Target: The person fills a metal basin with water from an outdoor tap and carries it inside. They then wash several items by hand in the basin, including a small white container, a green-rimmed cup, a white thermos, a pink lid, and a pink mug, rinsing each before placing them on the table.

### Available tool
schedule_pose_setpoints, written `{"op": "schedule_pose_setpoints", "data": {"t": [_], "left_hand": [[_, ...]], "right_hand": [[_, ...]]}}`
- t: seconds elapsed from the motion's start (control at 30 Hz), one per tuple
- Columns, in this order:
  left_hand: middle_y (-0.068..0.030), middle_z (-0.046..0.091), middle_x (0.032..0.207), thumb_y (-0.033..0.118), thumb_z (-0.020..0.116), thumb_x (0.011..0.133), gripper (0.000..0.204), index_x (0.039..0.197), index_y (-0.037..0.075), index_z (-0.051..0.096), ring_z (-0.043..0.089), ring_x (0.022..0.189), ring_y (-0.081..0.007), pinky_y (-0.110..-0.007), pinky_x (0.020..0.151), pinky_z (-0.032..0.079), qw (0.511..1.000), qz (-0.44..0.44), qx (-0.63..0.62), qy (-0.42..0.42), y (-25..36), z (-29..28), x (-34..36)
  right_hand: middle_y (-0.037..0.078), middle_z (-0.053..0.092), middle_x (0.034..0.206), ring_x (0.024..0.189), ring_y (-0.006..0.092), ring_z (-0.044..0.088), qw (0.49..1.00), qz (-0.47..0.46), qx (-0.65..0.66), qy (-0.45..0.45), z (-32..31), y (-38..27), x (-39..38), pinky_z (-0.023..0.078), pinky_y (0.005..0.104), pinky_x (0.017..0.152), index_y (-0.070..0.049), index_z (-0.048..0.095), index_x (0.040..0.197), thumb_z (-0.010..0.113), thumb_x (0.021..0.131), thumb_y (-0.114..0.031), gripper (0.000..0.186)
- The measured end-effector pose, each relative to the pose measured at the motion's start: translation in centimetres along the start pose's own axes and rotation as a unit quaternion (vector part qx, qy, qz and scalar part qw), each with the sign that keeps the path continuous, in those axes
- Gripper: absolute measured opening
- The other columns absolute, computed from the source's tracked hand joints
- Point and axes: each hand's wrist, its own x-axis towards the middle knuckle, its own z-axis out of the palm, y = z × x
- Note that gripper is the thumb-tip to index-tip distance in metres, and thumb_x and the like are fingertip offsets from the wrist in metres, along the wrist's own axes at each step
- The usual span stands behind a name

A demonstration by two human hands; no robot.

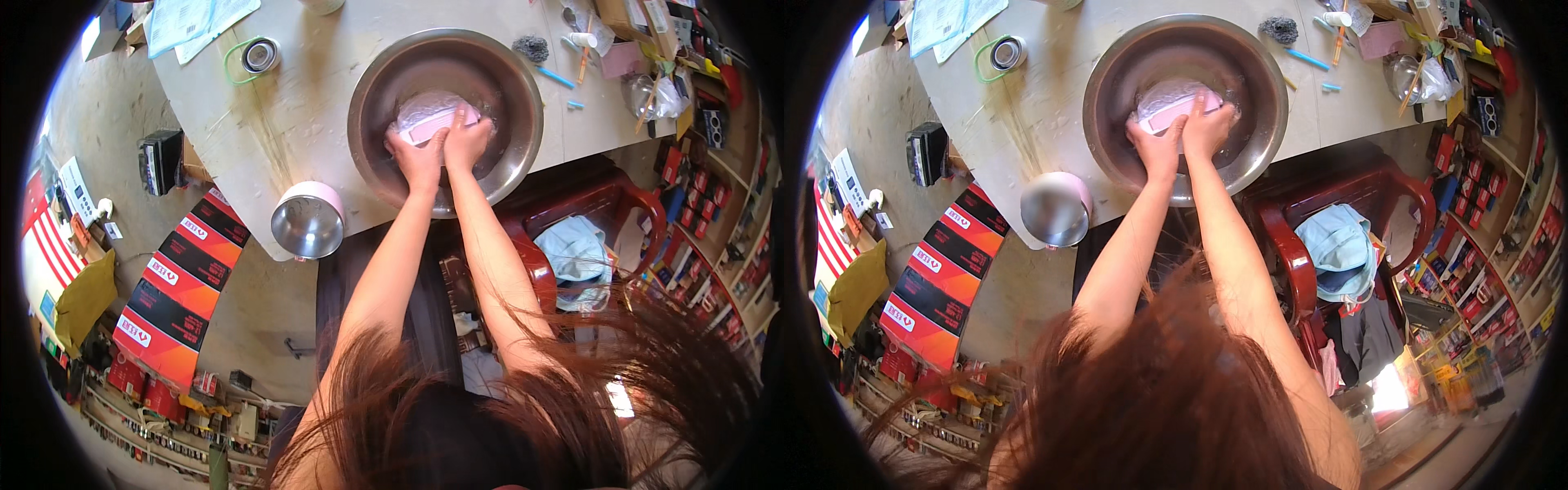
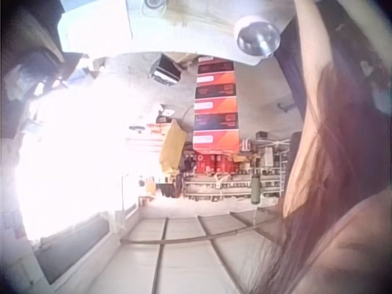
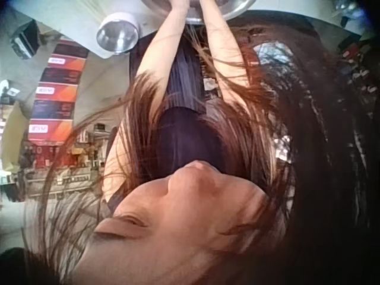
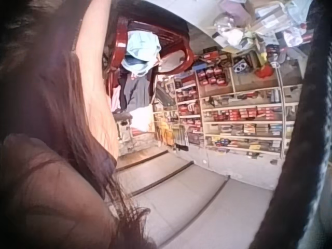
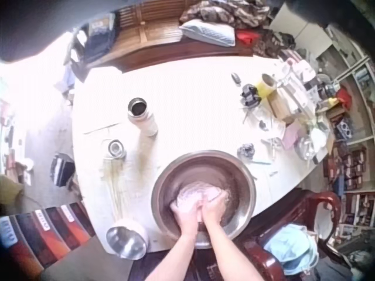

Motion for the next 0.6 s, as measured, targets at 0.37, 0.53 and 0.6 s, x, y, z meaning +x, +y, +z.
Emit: {"op": "schedule_pose_setpoints", "data": {"t": [0.37,0.53,0.6], "left_hand": [[-0.0114,0.048,0.136,0.010,0.054,0.095,0.046,0.138,-0.002,0.041,0.045,0.123,-0.0193,-0.033,0.105,0.033,0.897,-0.180,-0.382,-0.129,0.9,-1.0,1.8],[-0.0101,0.048,0.136,0.006,0.050,0.096,0.045,0.139,0.001,0.041,0.043,0.125,-0.0201,-0.034,0.107,0.032,0.878,-0.177,-0.422,-0.140,0.9,-1.0,2.0],[-0.0104,0.048,0.136,0.004,0.050,0.095,0.046,0.139,0.001,0.040,0.046,0.123,-0.0216,-0.034,0.106,0.034,0.865,-0.198,-0.443,-0.129,0.3,-1.0,2.1]], "right_hand": [[0.025,0.052,0.109,0.105,0.0404,0.052,0.981,-0.154,0.045,0.111,0.3,0.7,-0.8,0.041,0.0469,0.088,0.005,0.047,0.113,0.066,0.086,-0.037,0.053],[0.019,0.064,0.078,0.076,0.0416,0.061,0.995,-0.045,-0.013,0.091,-0.6,1.3,2.0,0.048,0.0474,0.072,-0.001,0.063,0.091,0.056,0.092,-0.030,0.030],[0.018,0.063,0.075,0.072,0.0414,0.060,0.993,-0.067,-0.018,0.096,-1.7,0.6,1.6,0.049,0.0467,0.069,-0.001,0.064,0.088,0.053,0.094,-0.028,0.029]]}}
